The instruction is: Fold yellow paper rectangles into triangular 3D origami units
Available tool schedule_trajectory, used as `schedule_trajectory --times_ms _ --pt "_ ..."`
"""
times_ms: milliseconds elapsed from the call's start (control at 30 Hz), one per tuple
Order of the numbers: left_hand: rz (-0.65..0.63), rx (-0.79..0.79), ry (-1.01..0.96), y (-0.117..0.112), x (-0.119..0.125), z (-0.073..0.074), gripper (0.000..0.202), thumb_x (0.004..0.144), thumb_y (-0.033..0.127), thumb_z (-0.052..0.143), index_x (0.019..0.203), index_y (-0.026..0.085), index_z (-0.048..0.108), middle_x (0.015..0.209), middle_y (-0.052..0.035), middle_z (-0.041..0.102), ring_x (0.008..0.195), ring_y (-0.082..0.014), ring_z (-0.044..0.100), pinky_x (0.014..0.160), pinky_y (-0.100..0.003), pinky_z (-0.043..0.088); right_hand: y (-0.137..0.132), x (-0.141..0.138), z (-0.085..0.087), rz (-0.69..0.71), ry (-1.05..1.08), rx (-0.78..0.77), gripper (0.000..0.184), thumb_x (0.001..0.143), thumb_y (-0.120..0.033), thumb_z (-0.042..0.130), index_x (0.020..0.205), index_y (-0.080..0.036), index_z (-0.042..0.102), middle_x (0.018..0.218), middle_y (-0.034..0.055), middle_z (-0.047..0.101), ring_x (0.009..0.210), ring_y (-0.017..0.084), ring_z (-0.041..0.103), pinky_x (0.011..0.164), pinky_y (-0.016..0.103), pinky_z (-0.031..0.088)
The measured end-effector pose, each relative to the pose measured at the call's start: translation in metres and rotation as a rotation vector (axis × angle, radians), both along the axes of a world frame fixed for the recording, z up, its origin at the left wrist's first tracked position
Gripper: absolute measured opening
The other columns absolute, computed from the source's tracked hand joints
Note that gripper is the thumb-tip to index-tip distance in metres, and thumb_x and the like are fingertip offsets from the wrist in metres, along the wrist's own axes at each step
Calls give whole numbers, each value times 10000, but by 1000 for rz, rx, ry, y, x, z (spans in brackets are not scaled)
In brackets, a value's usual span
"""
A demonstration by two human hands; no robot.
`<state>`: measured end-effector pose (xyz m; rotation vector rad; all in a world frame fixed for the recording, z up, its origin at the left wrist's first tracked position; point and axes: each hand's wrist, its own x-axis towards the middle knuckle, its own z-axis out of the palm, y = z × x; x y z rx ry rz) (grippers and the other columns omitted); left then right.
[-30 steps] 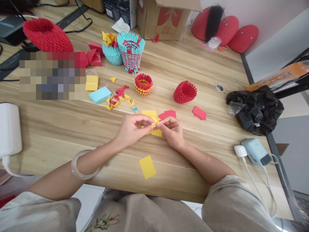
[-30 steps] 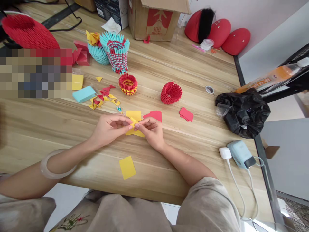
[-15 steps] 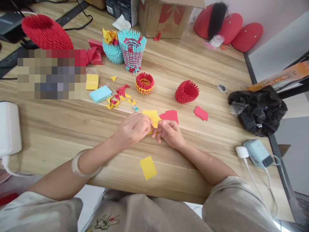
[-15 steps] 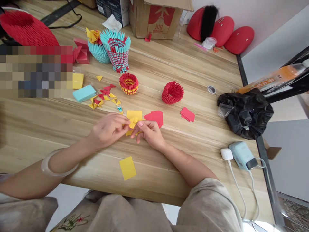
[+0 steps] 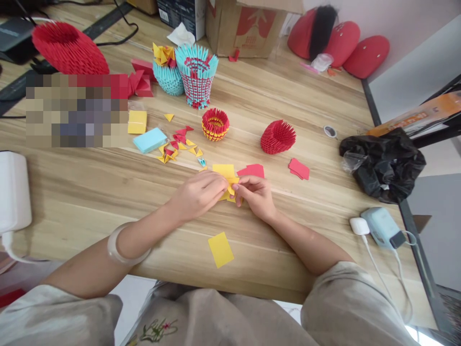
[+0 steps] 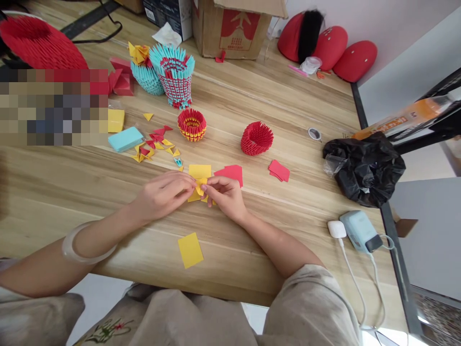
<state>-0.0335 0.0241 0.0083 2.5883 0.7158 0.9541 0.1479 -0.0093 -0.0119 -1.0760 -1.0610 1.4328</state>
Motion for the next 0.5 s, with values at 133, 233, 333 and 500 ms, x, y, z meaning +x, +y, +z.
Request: schedule_trajectory --times_ms 133,233,333,500 --pt "10 -125 -107 -2 4 5 147 836 122 511 710 185 555 834 -39 694 823 -154 657 763 -266 511 1 3 -5 -11 -8 20 231 717 -386 711 720 -175 618 519 -38 614 393 71 539 383 193 437" --pt "63 -310 -263 -3 9 6 98 770 158 613 686 178 568 792 -35 692 750 -148 651 715 -257 513 2 3 -7 -13 1 29 234 693 -376 734 719 -176 614 555 -33 630 398 64 529 395 195 433" --pt "129 -480 -332 -2 11 2 100 764 164 637 672 166 598 739 -37 679 697 -145 633 660 -253 505 3 2 -5 -46 -9 25 222 644 -325 775 699 -177 619 570 -36 625 435 54 525 436 192 439" --pt "130 -530 -341 -1 11 -2 73 786 167 639 742 175 696 804 -44 717 766 -159 659 712 -262 522 3 2 -4 -100 -16 2 241 612 -291 800 692 -189 597 608 -35 633 537 71 572 533 207 481"
